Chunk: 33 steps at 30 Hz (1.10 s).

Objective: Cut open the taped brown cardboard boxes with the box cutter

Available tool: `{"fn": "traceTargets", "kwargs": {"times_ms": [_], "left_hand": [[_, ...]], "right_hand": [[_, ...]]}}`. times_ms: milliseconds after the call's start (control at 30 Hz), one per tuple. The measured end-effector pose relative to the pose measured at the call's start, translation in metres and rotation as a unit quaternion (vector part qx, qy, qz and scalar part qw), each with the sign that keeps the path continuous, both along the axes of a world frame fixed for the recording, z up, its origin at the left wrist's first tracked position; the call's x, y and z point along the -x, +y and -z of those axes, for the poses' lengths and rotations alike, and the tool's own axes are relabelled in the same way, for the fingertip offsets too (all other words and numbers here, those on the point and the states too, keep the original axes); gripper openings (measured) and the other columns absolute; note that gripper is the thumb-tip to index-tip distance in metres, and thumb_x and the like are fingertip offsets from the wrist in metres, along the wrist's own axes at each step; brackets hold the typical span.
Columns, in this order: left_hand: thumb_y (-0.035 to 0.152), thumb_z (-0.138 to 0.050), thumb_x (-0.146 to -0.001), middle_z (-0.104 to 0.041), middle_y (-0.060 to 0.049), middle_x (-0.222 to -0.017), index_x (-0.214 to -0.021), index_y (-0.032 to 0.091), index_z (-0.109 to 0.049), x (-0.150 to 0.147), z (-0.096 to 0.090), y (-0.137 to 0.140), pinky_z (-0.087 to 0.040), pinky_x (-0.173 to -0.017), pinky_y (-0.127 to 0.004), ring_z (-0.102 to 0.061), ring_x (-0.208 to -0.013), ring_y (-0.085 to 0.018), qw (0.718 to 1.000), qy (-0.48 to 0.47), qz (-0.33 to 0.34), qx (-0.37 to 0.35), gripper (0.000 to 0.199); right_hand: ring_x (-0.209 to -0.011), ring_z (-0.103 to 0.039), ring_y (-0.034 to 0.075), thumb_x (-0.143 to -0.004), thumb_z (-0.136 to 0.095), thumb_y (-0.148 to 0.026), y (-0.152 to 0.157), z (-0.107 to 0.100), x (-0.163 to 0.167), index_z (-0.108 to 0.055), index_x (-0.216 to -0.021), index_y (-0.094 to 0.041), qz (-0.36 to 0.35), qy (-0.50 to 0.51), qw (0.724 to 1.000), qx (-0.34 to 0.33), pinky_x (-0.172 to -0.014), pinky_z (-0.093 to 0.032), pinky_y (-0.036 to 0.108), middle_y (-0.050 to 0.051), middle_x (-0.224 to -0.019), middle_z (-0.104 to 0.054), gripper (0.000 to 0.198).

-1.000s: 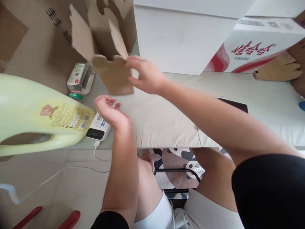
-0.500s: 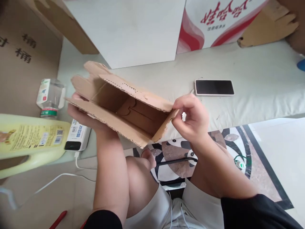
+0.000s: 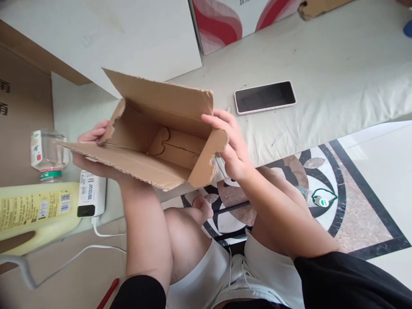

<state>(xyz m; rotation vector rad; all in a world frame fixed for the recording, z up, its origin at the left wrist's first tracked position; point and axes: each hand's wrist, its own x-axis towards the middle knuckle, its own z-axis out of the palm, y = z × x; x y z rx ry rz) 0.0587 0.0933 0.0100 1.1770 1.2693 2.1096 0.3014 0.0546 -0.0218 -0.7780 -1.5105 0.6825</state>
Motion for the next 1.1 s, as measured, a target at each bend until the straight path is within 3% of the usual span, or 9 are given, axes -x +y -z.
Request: {"fn": "traceTargets", "kwargs": {"times_ms": [100,200,300,333,433,500,733,1100], "left_hand": [[0.027,-0.027,-0.095,-0.062,-0.006,-0.093,-0.078,0.017,-0.054,-0.005,0.006,-0.005,-0.046,-0.101,-0.043,-0.063,-0.098,-0.017,0.995,-0.013,0.035,-0.094,0.034],[0.032,-0.034,-0.092,-0.066,-0.007,-0.092,-0.074,0.019,-0.053,-0.009,0.005,-0.009,-0.047,-0.099,-0.040,-0.064,-0.098,-0.017,0.997,-0.037,0.022,-0.063,0.029],[0.041,-0.046,-0.090,-0.065,-0.006,-0.093,-0.076,0.019,-0.051,-0.010,0.004,-0.010,-0.049,-0.091,-0.036,-0.064,-0.093,-0.016,1.000,-0.020,-0.016,-0.015,0.027],[0.044,-0.051,-0.088,-0.063,-0.004,-0.089,-0.077,0.019,-0.050,-0.010,0.004,-0.010,-0.049,-0.087,-0.033,-0.063,-0.087,-0.015,1.000,-0.010,-0.024,-0.007,0.027],[0.041,-0.068,-0.078,-0.054,0.002,-0.076,-0.082,0.017,-0.050,-0.007,0.007,-0.007,-0.045,-0.074,-0.027,-0.055,-0.072,-0.010,1.000,-0.006,-0.022,-0.014,0.031],[0.037,-0.072,-0.073,-0.054,0.002,-0.078,-0.087,0.015,-0.051,-0.006,0.009,-0.004,-0.043,-0.073,-0.026,-0.053,-0.073,-0.009,0.999,-0.019,-0.007,-0.031,0.034],[0.023,-0.069,-0.069,-0.064,-0.003,-0.086,-0.092,0.011,-0.056,0.005,0.013,0.001,-0.047,-0.082,-0.030,-0.061,-0.082,-0.012,0.998,-0.015,0.035,-0.045,0.028],[0.020,-0.061,-0.071,-0.064,-0.004,-0.097,-0.094,0.013,-0.062,0.011,0.013,-0.003,-0.049,-0.091,-0.035,-0.062,-0.092,-0.014,0.998,0.040,0.045,-0.011,0.024]], "right_hand": [[-0.137,-0.048,0.025,-0.101,-0.040,-0.052,0.000,-0.003,0.002,-0.056,-0.141,-0.039,0.024,0.009,1.000,-0.002,-0.121,-0.037,0.052,0.001,-0.139,-0.053,0.044],[-0.133,-0.053,0.025,-0.099,-0.048,-0.051,0.000,-0.006,0.009,-0.044,-0.147,-0.040,0.038,0.021,0.998,0.042,-0.115,-0.044,0.051,0.001,-0.143,-0.053,0.049],[-0.118,-0.063,0.022,-0.098,-0.053,-0.047,-0.001,-0.008,0.016,-0.020,-0.153,-0.050,-0.008,0.094,0.994,0.060,-0.104,-0.053,0.047,-0.001,-0.140,-0.056,0.064],[-0.116,-0.064,0.021,-0.098,-0.054,-0.044,-0.001,-0.008,0.017,-0.023,-0.151,-0.051,-0.018,0.110,0.992,0.053,-0.104,-0.053,0.046,-0.002,-0.136,-0.059,0.062],[-0.124,-0.059,0.022,-0.099,-0.050,-0.039,-0.001,-0.006,0.019,-0.059,-0.126,-0.038,0.002,0.100,0.995,0.029,-0.115,-0.043,0.048,-0.001,-0.127,-0.063,0.028],[-0.128,-0.055,0.025,-0.100,-0.046,-0.045,-0.001,-0.004,0.019,-0.066,-0.106,-0.029,0.021,0.091,0.995,0.026,-0.119,-0.039,0.051,0.002,-0.126,-0.062,0.027],[-0.133,-0.050,0.034,-0.088,-0.045,-0.075,-0.002,-0.004,0.021,-0.062,-0.095,-0.027,0.065,0.049,0.993,0.083,-0.115,-0.041,0.056,0.009,-0.128,-0.059,0.051],[-0.135,-0.047,0.034,-0.088,-0.044,-0.075,-0.004,-0.001,0.021,-0.057,-0.101,-0.029,0.094,-0.019,0.994,0.050,-0.114,-0.041,0.056,0.008,-0.131,-0.055,0.050]]}}
